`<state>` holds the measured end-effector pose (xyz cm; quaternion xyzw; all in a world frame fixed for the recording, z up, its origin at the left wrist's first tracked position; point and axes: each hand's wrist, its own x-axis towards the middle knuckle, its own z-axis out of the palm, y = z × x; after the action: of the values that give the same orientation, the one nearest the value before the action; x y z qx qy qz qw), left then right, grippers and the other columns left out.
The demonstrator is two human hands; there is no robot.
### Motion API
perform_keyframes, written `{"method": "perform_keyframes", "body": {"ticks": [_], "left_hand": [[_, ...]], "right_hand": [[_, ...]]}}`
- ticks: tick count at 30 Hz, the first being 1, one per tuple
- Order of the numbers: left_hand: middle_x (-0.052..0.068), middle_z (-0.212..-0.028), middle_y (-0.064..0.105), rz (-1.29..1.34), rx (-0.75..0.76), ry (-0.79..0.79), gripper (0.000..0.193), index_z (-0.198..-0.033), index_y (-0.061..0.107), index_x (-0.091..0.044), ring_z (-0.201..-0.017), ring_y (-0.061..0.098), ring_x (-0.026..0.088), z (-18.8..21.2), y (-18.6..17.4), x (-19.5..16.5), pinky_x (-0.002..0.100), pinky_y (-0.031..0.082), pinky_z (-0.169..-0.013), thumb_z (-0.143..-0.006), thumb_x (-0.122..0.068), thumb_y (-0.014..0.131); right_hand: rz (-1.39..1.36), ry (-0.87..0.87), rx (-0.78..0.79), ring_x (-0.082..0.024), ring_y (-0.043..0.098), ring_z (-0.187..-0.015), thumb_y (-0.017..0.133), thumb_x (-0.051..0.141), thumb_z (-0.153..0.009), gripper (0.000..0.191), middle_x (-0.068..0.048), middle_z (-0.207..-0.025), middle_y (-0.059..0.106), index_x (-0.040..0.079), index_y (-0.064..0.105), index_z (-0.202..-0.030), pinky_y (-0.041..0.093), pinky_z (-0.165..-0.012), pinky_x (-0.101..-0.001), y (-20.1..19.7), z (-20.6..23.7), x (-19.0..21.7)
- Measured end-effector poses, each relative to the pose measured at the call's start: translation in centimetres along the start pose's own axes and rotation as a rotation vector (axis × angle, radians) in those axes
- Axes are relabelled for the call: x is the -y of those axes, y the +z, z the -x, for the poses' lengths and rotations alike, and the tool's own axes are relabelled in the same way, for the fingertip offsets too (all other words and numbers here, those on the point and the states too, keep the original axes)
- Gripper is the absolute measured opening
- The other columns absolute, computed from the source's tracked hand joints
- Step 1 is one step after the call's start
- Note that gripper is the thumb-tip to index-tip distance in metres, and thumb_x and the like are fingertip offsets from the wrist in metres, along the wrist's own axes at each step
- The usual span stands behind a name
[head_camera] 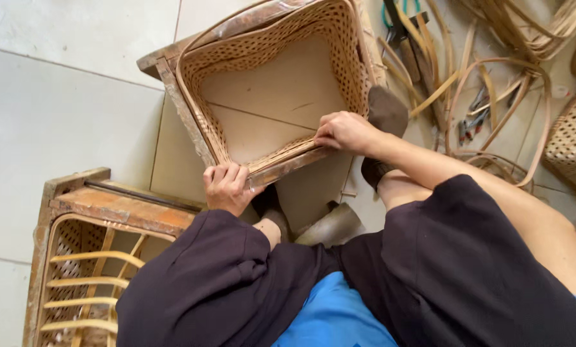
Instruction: The person sits on the floor and fits a woven bamboo panel inside a rectangular basket frame, pressing and tucking its edges along the rim. They then place thin bamboo strips across the basket opening, weaving and positioning them one by one and tapping them tight with a wooden mallet.
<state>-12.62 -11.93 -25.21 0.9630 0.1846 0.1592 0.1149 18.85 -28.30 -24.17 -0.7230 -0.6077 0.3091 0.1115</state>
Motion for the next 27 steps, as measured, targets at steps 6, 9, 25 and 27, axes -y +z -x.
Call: {"method": "perform_keyframes", "body": {"ticks": [6,9,25,27], "left_hand": [[-0.001,-0.095,0.065,0.042,-0.071,0.014,0.052,-0.097,0.067,-0.015,-0.101,0.061,0.021,-0.4,0.0,-0.1,0.043,0.041,-0.096,-0.064,-0.05,0.088],[-0.001,-0.097,0.066,0.043,-0.027,-0.035,0.057,-0.1,0.069,-0.013,-0.101,0.061,0.021,-0.5,0.3,-0.1,0.041,0.042,-0.095,-0.06,-0.049,0.087],[-0.001,-0.091,0.062,0.07,0.008,-0.054,0.047,-0.092,0.067,-0.016,-0.098,0.06,0.02,-1.4,0.3,0.8,0.041,0.043,-0.094,-0.063,-0.05,0.079],[0.002,-0.089,0.062,0.112,0.018,-0.058,0.046,-0.09,0.067,-0.013,-0.092,0.062,0.023,-1.8,0.0,0.9,0.043,0.044,-0.09,-0.069,-0.051,0.081]], "right_hand": [[0.236,-0.231,-0.083,-0.032,0.063,-0.109,0.066,0.032,-0.093,0.041,-0.012,-0.121,0.066,0.008,0.067,-0.126,0.051,-0.093,-0.0443,-7.1,4.4,4.9],[0.511,-0.21,0.15,-0.029,0.062,-0.108,0.068,0.032,-0.082,0.053,-0.011,-0.121,0.064,0.011,0.067,-0.13,0.049,-0.092,-0.0446,-14.3,7.3,6.0],[0.282,-0.165,-0.718,-0.021,0.066,-0.093,0.079,0.008,-0.091,0.016,-0.002,-0.098,0.071,0.012,0.077,-0.107,0.058,-0.082,-0.0347,-11.1,-19.8,4.8],[0.286,-0.171,-0.701,-0.021,0.065,-0.091,0.078,0.005,-0.09,0.018,-0.002,-0.096,0.07,0.012,0.078,-0.107,0.058,-0.081,-0.0348,-10.1,-18.4,4.2]]}}
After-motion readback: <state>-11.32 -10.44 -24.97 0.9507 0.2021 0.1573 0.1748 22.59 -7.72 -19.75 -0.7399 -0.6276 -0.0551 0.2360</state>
